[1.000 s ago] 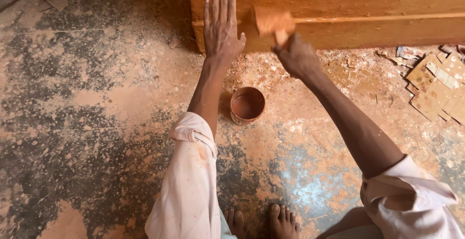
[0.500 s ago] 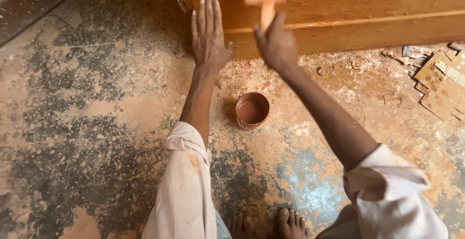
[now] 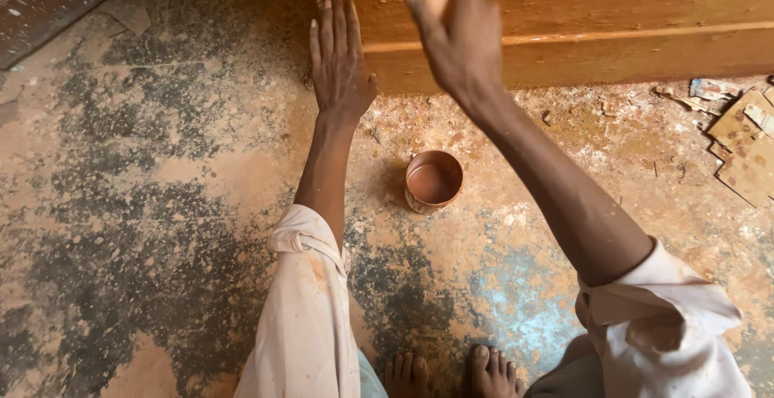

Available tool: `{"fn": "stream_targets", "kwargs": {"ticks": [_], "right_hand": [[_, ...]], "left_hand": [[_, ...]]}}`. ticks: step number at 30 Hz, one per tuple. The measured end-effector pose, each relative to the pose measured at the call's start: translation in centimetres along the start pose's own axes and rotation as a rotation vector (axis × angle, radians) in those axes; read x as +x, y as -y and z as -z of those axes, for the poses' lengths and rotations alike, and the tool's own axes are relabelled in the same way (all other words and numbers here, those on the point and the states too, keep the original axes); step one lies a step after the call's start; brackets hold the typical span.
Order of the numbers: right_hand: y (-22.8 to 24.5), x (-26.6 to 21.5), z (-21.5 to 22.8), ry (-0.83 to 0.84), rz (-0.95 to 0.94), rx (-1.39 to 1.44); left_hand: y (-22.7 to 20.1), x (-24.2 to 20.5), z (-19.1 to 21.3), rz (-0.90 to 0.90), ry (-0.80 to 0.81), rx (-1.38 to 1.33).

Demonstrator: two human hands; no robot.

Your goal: The person repeatedly dips a paintbrush into a small container of brown paint and applies it to the lower edge of a wooden structure. The person uses the left hand to steady the surface while painting with the right hand. The task continues across the same section without visible completion.

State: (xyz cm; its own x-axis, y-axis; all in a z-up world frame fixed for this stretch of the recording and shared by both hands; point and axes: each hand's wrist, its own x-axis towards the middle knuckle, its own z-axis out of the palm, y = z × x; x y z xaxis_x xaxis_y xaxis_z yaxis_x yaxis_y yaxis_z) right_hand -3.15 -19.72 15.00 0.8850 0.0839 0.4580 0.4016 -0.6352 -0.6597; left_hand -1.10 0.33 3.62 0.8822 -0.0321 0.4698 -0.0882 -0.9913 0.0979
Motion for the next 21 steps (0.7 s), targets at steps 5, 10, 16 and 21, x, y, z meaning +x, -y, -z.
{"fn": "stream_targets", "kwargs": {"ticks": [5, 10, 16, 21], "right_hand": [[0.9, 2.0, -1.8, -0.131, 0.084, 0.108], [-1.7, -2.8, -7.5, 0.322, -0.365, -0.027], [-5.6, -7.0, -9.3, 0.655, -0.544, 0.311], [-10.5, -5.2, -6.2, 0.635, -0.621, 0.31]], "left_hand": [[1.8, -0.7, -0.1, -0.02, -0.104, 0.014], [2.5, -1.0, 1.1, 0.093, 0.084, 0.173], [2.5, -1.1, 3.3, 0.109, 0.142, -0.094], [1.9, -1.8, 3.5, 0.103, 0.201, 0.032]]}}
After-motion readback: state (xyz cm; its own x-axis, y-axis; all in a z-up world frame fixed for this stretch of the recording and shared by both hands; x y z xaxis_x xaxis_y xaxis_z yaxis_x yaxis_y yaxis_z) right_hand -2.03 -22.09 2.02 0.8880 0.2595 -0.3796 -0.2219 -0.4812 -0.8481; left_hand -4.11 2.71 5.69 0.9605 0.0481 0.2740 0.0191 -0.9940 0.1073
